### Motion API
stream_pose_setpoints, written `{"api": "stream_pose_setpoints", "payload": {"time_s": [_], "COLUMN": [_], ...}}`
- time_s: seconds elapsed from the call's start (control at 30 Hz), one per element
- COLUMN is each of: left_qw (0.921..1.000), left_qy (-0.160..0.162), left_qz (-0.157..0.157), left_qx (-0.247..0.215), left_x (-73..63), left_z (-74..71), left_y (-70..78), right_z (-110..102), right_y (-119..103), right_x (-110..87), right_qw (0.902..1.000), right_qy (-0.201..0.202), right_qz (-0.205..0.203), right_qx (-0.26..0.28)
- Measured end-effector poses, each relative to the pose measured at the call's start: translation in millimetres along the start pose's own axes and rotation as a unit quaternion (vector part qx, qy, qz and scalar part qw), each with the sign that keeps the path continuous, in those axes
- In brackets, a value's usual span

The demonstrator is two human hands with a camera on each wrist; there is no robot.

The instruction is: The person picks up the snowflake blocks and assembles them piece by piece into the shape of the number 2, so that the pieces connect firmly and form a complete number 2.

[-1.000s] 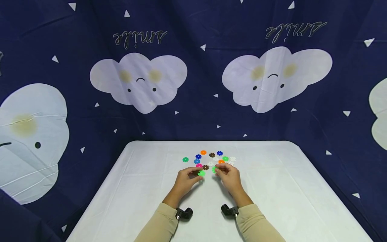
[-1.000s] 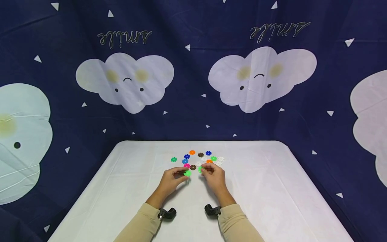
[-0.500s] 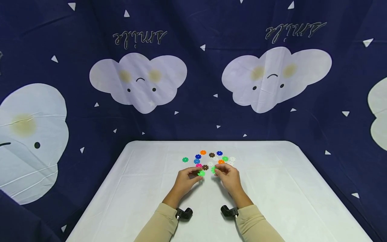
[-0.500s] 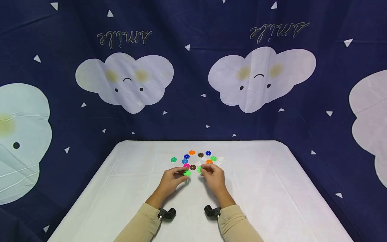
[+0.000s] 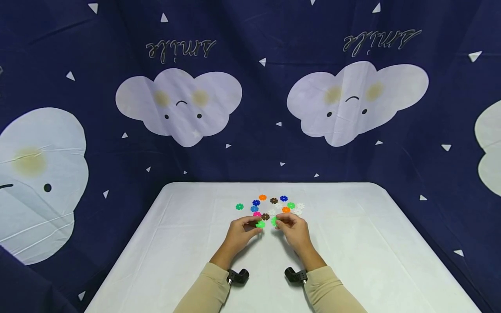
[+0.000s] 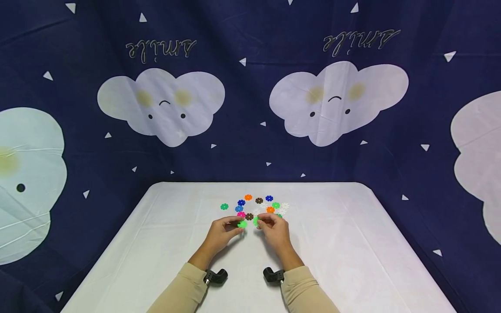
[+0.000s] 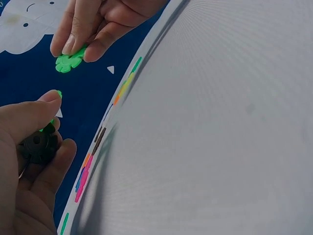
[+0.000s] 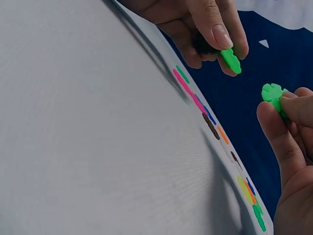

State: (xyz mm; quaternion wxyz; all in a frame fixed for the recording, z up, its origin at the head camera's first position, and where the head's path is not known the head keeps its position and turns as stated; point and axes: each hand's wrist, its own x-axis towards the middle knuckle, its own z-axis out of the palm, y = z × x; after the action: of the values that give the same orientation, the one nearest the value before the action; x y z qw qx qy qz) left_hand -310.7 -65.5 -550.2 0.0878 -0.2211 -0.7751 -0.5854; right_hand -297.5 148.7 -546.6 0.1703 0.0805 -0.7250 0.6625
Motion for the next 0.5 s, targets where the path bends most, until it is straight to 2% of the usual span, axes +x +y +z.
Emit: {"api": "stream_pose_setpoints", "payload": {"time_s": [0.13, 0.23, 0.37, 0.5], "left_qw": [1.0, 1.0, 1.0, 0.9999], "left_qy": [0.003, 0.003, -0.002, -0.011], "left_qz": [0.0, -0.001, -0.002, -0.007], "left_qx": [0.007, 0.007, -0.001, -0.006], "left_x": [-2.0, -3.5, -2.5, -0.2], "left_z": [0.5, -0.3, -1.2, -2.4], "left_y": [14.6, 25.1, 13.1, -2.1], "right_z": [1.6, 1.9, 1.8, 2.8], "right_y": [-3.0, -18.8, -38.6, -40.5], "right_x": [-1.5, -5.9, -11.7, -13.4], "right_qw": [1.0, 0.9999, 0.9998, 0.9996], "right_qy": [-0.003, -0.01, -0.018, -0.024], "right_qz": [-0.001, -0.001, -0.01, -0.015], "right_qx": [-0.007, -0.006, -0.004, -0.004]}}
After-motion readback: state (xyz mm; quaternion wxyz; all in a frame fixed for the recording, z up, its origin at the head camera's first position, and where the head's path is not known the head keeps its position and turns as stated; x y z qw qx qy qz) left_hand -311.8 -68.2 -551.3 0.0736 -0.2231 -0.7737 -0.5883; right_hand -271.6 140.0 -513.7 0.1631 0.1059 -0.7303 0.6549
